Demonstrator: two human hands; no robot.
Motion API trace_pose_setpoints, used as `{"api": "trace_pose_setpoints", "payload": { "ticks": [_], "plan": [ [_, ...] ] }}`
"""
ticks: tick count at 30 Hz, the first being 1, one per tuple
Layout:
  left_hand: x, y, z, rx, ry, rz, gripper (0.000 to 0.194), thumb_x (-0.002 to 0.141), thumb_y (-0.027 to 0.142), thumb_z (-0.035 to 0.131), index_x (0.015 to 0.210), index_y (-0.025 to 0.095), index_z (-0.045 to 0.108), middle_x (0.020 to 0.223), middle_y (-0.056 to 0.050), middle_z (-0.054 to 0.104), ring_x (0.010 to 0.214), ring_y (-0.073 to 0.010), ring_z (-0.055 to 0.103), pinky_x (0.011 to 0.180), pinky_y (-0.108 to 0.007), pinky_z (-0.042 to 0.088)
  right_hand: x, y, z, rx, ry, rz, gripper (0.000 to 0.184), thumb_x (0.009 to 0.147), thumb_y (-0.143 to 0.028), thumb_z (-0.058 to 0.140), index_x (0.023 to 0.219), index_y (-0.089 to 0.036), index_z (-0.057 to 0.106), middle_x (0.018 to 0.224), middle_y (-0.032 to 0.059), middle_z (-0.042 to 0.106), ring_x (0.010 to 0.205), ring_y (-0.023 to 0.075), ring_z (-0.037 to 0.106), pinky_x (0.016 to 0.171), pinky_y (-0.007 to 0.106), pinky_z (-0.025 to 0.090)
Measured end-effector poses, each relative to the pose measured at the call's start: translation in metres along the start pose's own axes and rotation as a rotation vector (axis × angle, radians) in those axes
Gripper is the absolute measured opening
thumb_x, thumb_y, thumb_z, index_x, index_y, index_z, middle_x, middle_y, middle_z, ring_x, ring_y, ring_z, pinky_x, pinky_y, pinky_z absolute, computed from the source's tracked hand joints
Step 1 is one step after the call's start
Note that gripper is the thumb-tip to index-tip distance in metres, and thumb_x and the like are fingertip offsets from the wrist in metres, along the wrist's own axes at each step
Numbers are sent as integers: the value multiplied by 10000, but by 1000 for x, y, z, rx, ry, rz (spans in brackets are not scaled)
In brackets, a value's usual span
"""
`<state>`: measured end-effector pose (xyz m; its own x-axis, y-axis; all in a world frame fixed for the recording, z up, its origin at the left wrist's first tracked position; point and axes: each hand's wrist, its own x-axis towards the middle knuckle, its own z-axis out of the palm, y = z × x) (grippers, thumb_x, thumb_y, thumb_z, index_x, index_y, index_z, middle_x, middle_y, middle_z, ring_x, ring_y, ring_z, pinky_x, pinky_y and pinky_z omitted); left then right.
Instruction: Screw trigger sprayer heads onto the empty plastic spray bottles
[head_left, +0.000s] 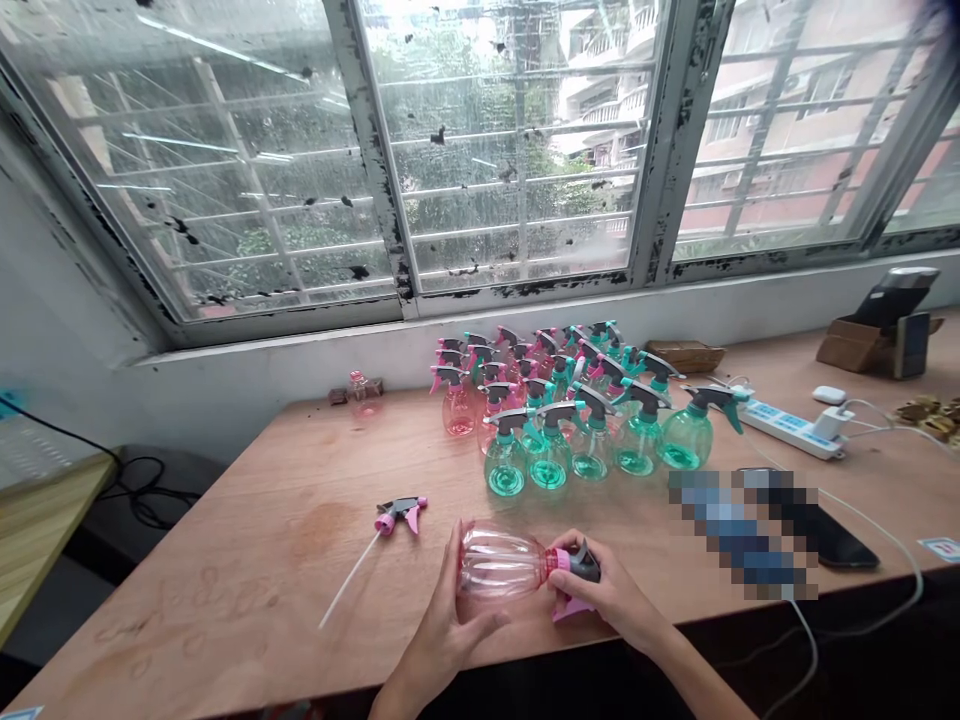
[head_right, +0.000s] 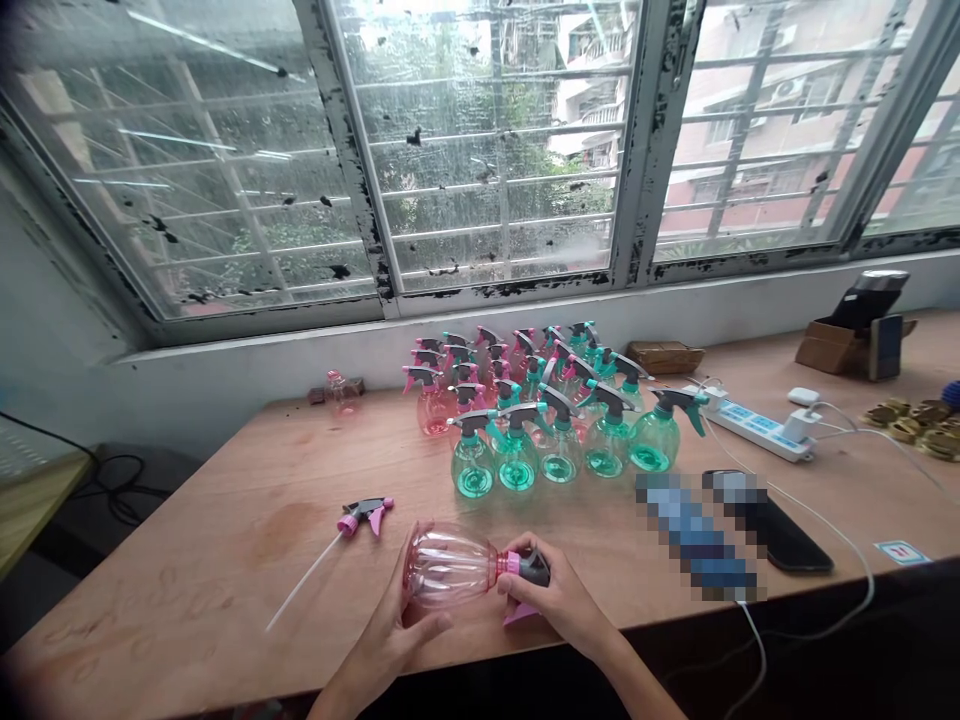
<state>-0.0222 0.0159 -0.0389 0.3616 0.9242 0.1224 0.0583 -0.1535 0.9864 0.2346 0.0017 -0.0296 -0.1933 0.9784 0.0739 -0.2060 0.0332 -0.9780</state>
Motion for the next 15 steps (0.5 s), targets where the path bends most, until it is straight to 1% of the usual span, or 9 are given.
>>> {"api": "trace_pose_setpoints", "payload": {
  "ticks": [2, 3, 5, 8, 11, 13, 15],
  "plan": [
    [0, 3, -1, -49, -9, -10, 1017, 854, 398, 772, 1626, 267, 123, 1665, -117, 327, 1562, -376, 203, 1285, -547, 167, 0, 0, 0, 1, -2, 6, 347, 803, -457, 831, 919, -194, 637, 654, -24, 723, 567, 186, 708, 596, 309, 584],
    [0, 3, -1, -62, -13, -13, 991, 862, 401, 762, 1624, 263, 144, 1665, -114, 330, 1563, -379, 198, 1284, -547, 174, 0, 0, -1, 4, -1, 8, 343, 805, -452, 832, 917, -192, 639, 655, -23, 725, 569, 185, 708, 596, 305, 580],
    [0, 4, 0, -58, -19, -17, 980, 859, 391, 768, 1620, 278, 161, 1690, -101, 277, 1566, -378, 187, 1285, -540, 174, 1, 2, -1, 19, 6, 9, 332, 812, -445, 829, 908, -190, 639, 661, -19, 729, 566, 179, 704, 589, 293, 566],
    [0, 4, 2, -36, -15, 1, 1001, 856, 383, 772, 1619, 330, 126, 1716, -76, 207, 1565, -353, 212, 1291, -518, 154, 3, 7, -2, 43, 19, -2, 334, 823, -454, 817, 895, -190, 625, 671, -17, 731, 547, 167, 692, 571, 284, 551],
    [0, 2, 3, -42, -13, 9, 1027, 857, 365, 773, 1616, 370, 81, 1715, -61, 216, 1567, -320, 225, 1297, -509, 127, 4, 10, -2, 55, 17, -12, 334, 825, -456, 814, 896, -194, 618, 662, -19, 726, 548, 171, 690, 576, 295, 558],
    [-2, 1, 2, -44, -15, -8, 1081, 833, 358, 801, 1617, 367, 57, 1720, -62, 200, 1573, -319, 201, 1297, -512, 115, 5, 11, -2, 55, 15, -11, 336, 821, -458, 815, 897, -197, 618, 654, -20, 724, 553, 179, 696, 580, 302, 564],
    [-3, 0, 0, -51, -23, -11, 1083, 834, 379, 798, 1621, 348, 54, 1718, -80, 202, 1567, -338, 215, 1291, -525, 145, 4, 11, -2, 32, 12, -3, 348, 806, -466, 825, 901, -198, 625, 652, -19, 723, 553, 185, 698, 573, 304, 565]
  ]
}}
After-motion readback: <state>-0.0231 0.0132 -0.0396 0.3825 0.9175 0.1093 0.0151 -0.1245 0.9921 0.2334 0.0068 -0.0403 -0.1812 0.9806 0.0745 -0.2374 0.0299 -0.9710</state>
